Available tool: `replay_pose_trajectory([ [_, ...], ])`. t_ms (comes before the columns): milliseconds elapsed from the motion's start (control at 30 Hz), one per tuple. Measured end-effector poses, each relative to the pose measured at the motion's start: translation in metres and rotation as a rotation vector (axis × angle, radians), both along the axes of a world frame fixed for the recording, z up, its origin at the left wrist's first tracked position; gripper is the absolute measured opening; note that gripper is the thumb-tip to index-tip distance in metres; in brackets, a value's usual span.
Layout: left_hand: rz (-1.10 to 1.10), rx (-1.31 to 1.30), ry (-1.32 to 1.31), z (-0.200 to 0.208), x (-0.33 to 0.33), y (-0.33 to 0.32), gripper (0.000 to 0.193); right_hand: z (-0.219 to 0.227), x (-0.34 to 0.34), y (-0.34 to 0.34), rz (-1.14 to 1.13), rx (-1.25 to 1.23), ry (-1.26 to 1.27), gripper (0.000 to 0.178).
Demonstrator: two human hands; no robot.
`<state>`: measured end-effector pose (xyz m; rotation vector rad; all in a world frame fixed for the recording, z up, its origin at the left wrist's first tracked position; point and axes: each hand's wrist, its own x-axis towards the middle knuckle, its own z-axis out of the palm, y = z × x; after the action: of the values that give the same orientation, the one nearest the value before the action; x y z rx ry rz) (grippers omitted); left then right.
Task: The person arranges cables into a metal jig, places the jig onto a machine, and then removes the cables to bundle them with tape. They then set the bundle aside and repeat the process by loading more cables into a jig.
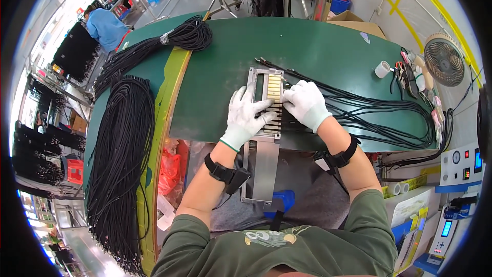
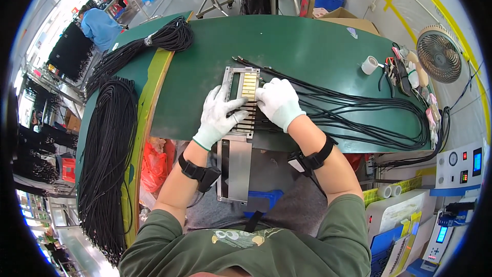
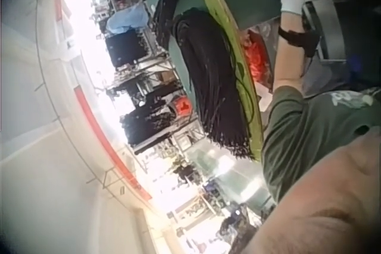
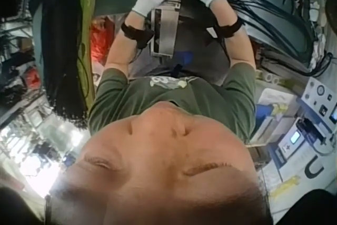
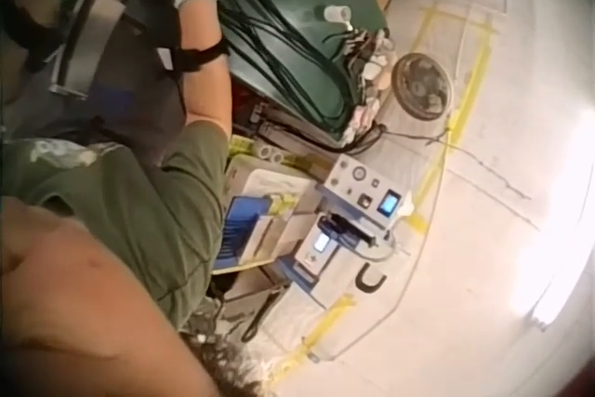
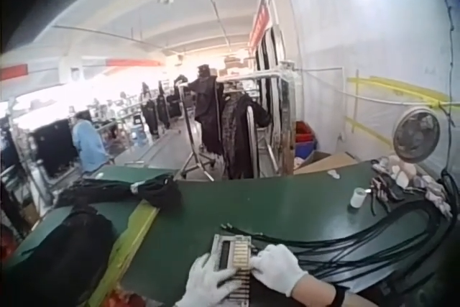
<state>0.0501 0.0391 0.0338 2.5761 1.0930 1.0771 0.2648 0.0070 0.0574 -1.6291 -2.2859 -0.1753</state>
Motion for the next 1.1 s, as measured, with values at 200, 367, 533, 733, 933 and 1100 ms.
replay_pose_trajectory([
  [200, 0.045, -0.044, 0.226, 0.000, -0.003, 0.002, 0.024, 0.002, 0.027, 0.018, -0.141, -0.040, 0.169, 0.012],
  [367, 0.035, -0.040, 0.132, -0.013, 0.001, 0.001, 0.023, -0.003, 0.021, 0.014, -0.085, -0.045, 0.063, 0.015],
  [533, 0.023, -0.042, 0.090, -0.012, -0.001, 0.002, 0.023, -0.002, 0.013, 0.019, -0.188, -0.076, 0.007, 0.011],
  [733, 0.024, -0.094, -0.010, -0.015, -0.004, 0.008, 0.026, 0.018, 0.005, 0.018, -0.014, 0.046, 0.246, 0.007],
  [933, -0.027, -0.143, -0.275, -0.007, -0.005, 0.012, 0.018, 0.019, -0.026, 0.007, 0.246, 0.121, 0.324, 0.006],
  [1100, -0.009, -0.043, -0.317, -0.004, -0.010, 0.013, 0.011, 0.012, -0.013, 0.012, 0.207, -0.073, 0.378, 0.010],
])
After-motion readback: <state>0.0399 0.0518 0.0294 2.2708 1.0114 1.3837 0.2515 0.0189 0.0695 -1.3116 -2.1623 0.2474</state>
